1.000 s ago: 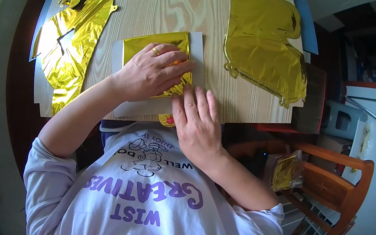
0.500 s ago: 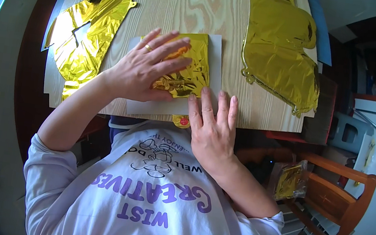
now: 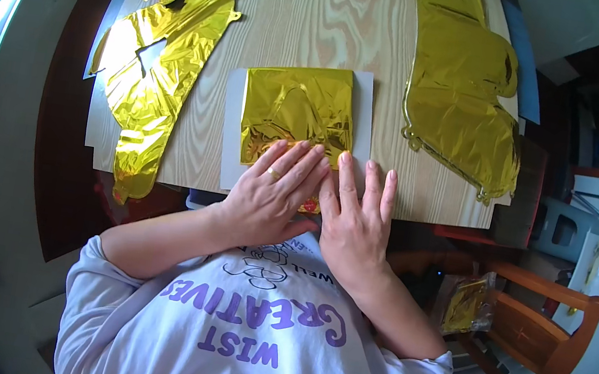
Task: Folding gold foil balloons and placing them into plastic packaging with a paper insert.
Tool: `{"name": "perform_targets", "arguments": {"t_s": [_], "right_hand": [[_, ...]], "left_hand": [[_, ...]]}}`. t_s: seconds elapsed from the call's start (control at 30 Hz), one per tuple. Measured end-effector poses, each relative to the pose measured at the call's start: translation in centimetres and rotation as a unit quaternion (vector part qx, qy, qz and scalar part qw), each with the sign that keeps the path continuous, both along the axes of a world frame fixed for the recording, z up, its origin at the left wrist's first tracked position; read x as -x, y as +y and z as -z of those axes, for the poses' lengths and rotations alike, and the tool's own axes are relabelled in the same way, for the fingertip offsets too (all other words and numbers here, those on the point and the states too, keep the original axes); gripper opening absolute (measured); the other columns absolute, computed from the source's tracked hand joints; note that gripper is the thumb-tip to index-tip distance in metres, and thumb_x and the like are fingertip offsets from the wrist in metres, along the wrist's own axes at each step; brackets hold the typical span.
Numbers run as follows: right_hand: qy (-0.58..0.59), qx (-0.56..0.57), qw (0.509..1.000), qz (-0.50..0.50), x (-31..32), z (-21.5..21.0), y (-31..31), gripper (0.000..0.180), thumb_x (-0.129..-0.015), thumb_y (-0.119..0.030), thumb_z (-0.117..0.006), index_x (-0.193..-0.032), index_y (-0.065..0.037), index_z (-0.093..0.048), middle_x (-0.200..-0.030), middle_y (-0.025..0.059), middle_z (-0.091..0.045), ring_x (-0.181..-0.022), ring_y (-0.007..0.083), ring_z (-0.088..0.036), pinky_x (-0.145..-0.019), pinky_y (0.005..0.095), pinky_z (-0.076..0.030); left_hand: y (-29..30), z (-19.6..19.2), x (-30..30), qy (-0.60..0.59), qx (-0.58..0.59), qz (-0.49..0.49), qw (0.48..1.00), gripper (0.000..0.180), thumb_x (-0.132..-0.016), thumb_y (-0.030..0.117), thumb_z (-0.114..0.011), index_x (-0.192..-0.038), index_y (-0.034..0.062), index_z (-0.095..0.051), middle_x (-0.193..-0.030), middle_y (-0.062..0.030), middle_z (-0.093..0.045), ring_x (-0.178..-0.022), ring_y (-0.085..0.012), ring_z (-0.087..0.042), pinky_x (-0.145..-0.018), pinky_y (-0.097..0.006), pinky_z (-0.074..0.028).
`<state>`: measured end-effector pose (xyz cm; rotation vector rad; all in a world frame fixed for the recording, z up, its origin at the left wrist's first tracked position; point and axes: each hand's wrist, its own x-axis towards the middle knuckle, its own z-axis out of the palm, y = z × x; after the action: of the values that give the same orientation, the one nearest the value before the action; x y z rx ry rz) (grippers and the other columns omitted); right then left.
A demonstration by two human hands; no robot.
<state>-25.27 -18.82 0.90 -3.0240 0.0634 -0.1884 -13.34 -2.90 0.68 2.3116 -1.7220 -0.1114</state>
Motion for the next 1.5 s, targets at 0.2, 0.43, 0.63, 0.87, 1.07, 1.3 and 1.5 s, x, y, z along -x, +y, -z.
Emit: {"name": "perform_targets", "arguments": {"t_s": [0.2,0.43,0.63,0.87,1.07,1.3,1.5], "right_hand": [[-0.005,-0.001,1.000,0.006,-0.1,-0.3,0.3,0.049,-0.092,-0.012,-0.057,-0.141,-0.006,-0.056,-0.149,0.0191,-0.050,-0.132,0.0479,-0.047,-0.116,0.0674,-0.025],[-0.017,-0.002,1.000,0.000,-0.2,-0.2,0.3,0.049,-0.093,-0.013,-0.056,-0.140,-0.005,-0.056,-0.146,0.0211,-0.052,-0.130,0.0502,-0.049,-0.115,0.0685,-0.026],[-0.014,-0.005,1.000,-0.001,-0.2,-0.4,0.2,0.047,-0.092,-0.013,-0.056,-0.139,-0.004,-0.056,-0.145,0.0223,-0.052,-0.129,0.0506,-0.049,-0.116,0.0681,-0.025],[0.001,-0.043,0.999,-0.018,-0.7,-1.3,-0.4,0.043,-0.089,-0.013,-0.058,-0.132,-0.003,-0.061,-0.137,0.0222,-0.054,-0.132,0.0442,-0.047,-0.119,0.0621,-0.024],[-0.084,-0.172,0.981,-0.017,-4.5,-2.5,-1.6,0.046,-0.091,-0.009,-0.061,-0.135,0.003,-0.054,-0.132,0.0245,-0.051,-0.129,0.0424,-0.047,-0.114,0.0590,-0.032],[0.030,-0.169,0.984,-0.055,-5.3,0.7,0.2,0.090,-0.100,-0.054,-0.049,-0.159,0.005,-0.016,-0.166,0.0288,-0.011,-0.156,0.0425,-0.008,-0.124,0.0564,-0.005],[0.064,-0.118,0.989,-0.056,-4.2,1.4,-0.1,0.097,-0.097,-0.059,-0.050,-0.160,0.005,-0.011,-0.167,0.0279,-0.008,-0.156,0.0411,-0.006,-0.125,0.0556,-0.004]], "left_hand": [[4.3,0.1,-0.3,-0.060,-0.004,-0.050,0.997,0.082,-0.083,0.054,-0.070,-0.143,0.0010,-0.054,-0.154,-0.0167,-0.045,-0.145,-0.0356,-0.037,-0.120,-0.051,-0.028],[8.2,-1.1,-0.7,-0.085,-0.020,-0.089,0.992,0.070,-0.085,0.050,-0.070,-0.134,0.0008,-0.061,-0.140,-0.0159,-0.054,-0.140,-0.0354,-0.043,-0.119,-0.055,-0.026],[3.5,-4.2,-3.0,0.009,0.082,-0.068,0.994,0.048,-0.085,0.034,-0.073,-0.119,0.0019,-0.066,-0.134,-0.0162,-0.056,-0.132,-0.0369,-0.050,-0.115,-0.054,-0.033],[1.2,0.0,-4.7,0.047,0.069,0.064,0.994,0.065,-0.087,0.041,-0.071,-0.140,0.0057,-0.056,-0.149,-0.0178,-0.047,-0.143,-0.0387,-0.041,-0.119,-0.056,-0.031],[1.7,0.6,-5.1,0.065,0.060,0.074,0.993,0.068,-0.091,0.047,-0.065,-0.144,0.0056,-0.051,-0.155,-0.0186,-0.041,-0.147,-0.0407,-0.034,-0.120,-0.057,-0.026],[1.6,0.7,-5.1,0.071,0.053,0.072,0.994,0.070,-0.090,0.045,-0.066,-0.145,0.0050,-0.050,-0.159,-0.0187,-0.037,-0.151,-0.0391,-0.029,-0.122,-0.058,-0.022],[2.5,-0.5,-5.8,0.067,-0.004,0.090,0.994,0.082,-0.093,0.056,-0.058,-0.154,0.0044,-0.039,-0.163,-0.0188,-0.032,-0.152,-0.0385,-0.027,-0.124,-0.054,-0.016]]}}
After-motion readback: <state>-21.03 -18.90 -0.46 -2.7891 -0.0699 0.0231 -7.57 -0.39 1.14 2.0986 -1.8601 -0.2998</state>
